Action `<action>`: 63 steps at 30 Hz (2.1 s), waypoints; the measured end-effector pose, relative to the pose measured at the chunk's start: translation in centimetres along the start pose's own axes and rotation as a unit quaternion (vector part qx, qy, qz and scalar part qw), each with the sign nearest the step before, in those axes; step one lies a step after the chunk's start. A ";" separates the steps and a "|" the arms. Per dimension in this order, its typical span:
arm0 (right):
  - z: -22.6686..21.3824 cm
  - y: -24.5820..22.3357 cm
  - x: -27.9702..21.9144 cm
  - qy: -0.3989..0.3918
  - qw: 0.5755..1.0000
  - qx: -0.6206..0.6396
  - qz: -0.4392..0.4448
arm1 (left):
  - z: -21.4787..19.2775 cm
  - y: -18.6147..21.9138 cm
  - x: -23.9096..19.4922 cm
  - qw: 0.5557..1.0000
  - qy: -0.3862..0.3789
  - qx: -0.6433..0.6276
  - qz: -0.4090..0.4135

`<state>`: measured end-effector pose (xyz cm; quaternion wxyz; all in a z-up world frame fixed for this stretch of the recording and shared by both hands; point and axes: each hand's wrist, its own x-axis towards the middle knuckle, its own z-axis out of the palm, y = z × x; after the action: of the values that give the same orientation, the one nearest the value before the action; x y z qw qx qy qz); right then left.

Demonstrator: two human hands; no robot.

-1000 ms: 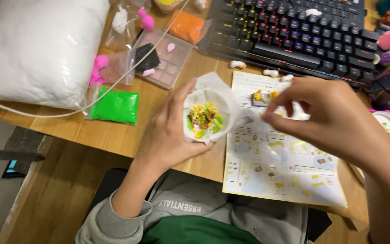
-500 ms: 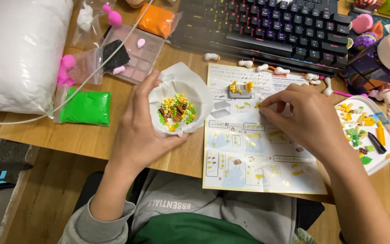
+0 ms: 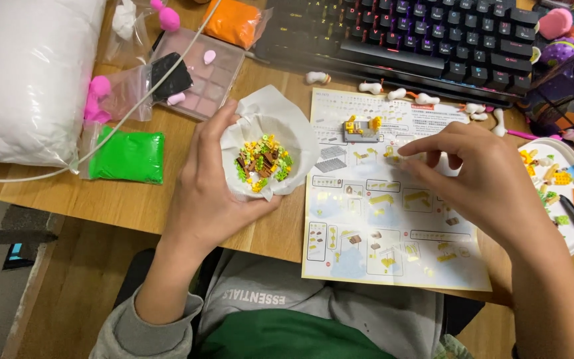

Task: The person assembles a miniature model using small, colorful plastic pieces. They pick up individual components from a white paper and a tray, consult a printed instruction sheet, and connect the pieces by hand to build the structure.

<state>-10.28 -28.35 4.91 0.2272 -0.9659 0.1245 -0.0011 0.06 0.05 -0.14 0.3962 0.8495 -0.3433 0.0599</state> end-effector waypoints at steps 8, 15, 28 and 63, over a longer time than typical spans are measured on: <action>1.2 -1.6 -1.3 -0.013 0.997 0.005 -0.080 | 0.0 0.0 0.0 1.000 0.002 -0.012 -0.002; 2.6 -3.4 -2.2 -0.046 0.993 -0.009 -0.113 | -0.1 0.1 0.0 1.000 -0.008 -0.002 -0.014; 4.1 -2.7 -2.3 -0.041 0.991 -0.039 -0.119 | -0.1 0.1 -0.1 1.000 -0.001 -0.001 0.004; 1.7 -7.6 0.3 -0.024 0.956 -0.100 -0.276 | 0.0 -0.8 -0.7 0.999 -0.016 0.006 0.051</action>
<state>-8.04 -21.10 6.71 0.1235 -0.9801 -0.1528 -0.0276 -0.02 0.79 -0.89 0.3820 0.8339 -0.3925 0.0684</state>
